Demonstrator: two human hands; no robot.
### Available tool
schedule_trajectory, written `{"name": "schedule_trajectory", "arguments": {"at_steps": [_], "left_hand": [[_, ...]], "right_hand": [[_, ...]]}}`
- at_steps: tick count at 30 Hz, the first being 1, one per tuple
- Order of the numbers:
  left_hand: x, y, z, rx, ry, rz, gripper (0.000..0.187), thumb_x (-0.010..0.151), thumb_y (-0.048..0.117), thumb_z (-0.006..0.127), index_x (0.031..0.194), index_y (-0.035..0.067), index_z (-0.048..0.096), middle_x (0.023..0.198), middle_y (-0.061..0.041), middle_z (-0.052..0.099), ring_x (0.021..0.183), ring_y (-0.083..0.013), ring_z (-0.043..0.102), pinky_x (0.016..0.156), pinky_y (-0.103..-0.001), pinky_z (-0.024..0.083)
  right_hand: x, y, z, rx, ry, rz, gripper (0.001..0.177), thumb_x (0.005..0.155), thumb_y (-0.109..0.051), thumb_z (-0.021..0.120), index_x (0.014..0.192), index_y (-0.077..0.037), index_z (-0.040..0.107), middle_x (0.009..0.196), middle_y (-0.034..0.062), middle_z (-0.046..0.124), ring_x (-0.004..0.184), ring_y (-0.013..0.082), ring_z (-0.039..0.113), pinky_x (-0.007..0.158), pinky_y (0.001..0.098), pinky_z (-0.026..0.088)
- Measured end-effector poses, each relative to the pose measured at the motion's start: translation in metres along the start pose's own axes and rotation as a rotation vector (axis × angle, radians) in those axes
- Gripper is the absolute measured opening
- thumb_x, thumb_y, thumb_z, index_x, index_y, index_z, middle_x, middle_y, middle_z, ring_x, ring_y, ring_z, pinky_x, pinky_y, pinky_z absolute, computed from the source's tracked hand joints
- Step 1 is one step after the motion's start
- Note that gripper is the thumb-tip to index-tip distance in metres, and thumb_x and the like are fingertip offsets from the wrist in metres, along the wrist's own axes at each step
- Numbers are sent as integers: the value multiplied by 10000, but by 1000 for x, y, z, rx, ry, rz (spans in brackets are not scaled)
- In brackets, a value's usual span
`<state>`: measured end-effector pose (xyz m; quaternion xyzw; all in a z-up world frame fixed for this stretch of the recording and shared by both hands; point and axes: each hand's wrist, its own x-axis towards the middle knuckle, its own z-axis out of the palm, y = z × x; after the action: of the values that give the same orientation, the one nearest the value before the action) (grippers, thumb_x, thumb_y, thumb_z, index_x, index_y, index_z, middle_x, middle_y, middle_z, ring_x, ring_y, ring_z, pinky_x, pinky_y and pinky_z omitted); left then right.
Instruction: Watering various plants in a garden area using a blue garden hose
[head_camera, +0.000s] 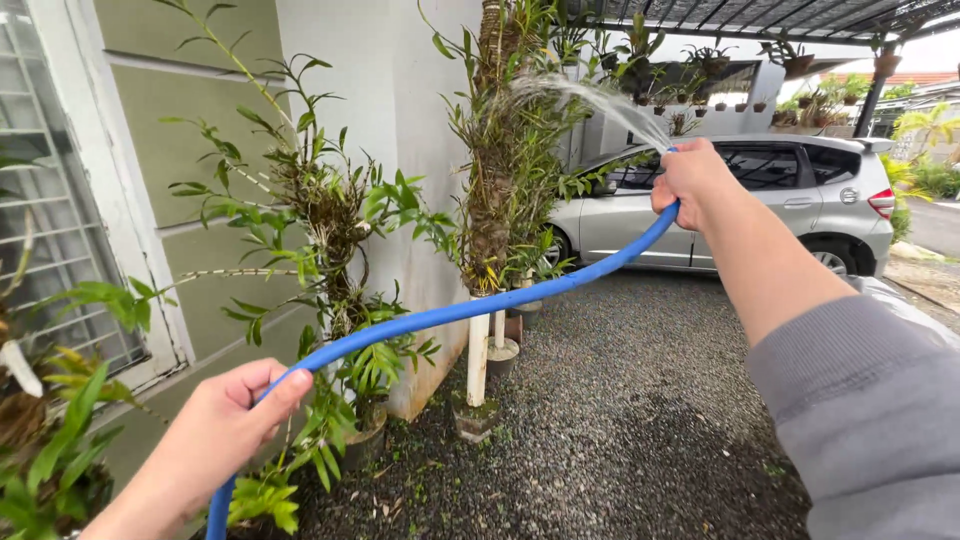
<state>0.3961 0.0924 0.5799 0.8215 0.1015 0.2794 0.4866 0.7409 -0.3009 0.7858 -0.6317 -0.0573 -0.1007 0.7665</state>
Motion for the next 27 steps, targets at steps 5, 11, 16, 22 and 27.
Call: {"name": "schedule_trajectory", "arguments": {"at_steps": [5, 11, 16, 22, 27], "left_hand": [[28, 42, 8, 75, 137, 30, 327, 997, 312, 730, 753, 94, 749, 557, -15, 461, 503, -126, 309, 509, -287, 244], [49, 79, 16, 70, 270, -51, 253, 991, 314, 721, 904, 103, 828, 562, -39, 336, 506, -150, 232, 490, -294, 135], [75, 83, 26, 108, 378, -71, 323, 974, 372, 760, 816, 96, 814, 580, -55, 359, 548, -166, 251, 552, -278, 146], [93, 98, 43, 106, 447, -41, 356, 980, 421, 743, 827, 110, 820, 557, -51, 359, 522, -154, 245, 524, -286, 138], [94, 116, 55, 27, 462, -37, 368, 997, 365, 760, 816, 47, 802, 572, -62, 378, 543, -167, 251, 543, -280, 156]], "right_hand": [[33, -10, 24, 52, -41, -30, 270, 1012, -61, 267, 1185, -250, 352, 752, 12, 253, 574, 101, 196, 419, 233, 151], [79, -27, 55, 53, -61, -66, 326, 1009, -53, 243, 1236, -238, 385, 793, 51, 365, 558, 93, 265, 402, 228, 208], [104, -40, 69, 83, -51, -89, 407, 945, 2, 229, 1210, -248, 409, 768, 51, 374, 559, 103, 283, 408, 239, 202], [129, -55, 77, 135, -81, -126, 492, 921, 45, 196, 1238, -267, 405, 745, 51, 365, 554, 101, 265, 426, 246, 190], [159, -68, 79, 150, -34, -14, 250, 902, -39, 219, 1008, -240, 322, 675, 12, 292, 518, 97, 221, 431, 249, 139]]}}
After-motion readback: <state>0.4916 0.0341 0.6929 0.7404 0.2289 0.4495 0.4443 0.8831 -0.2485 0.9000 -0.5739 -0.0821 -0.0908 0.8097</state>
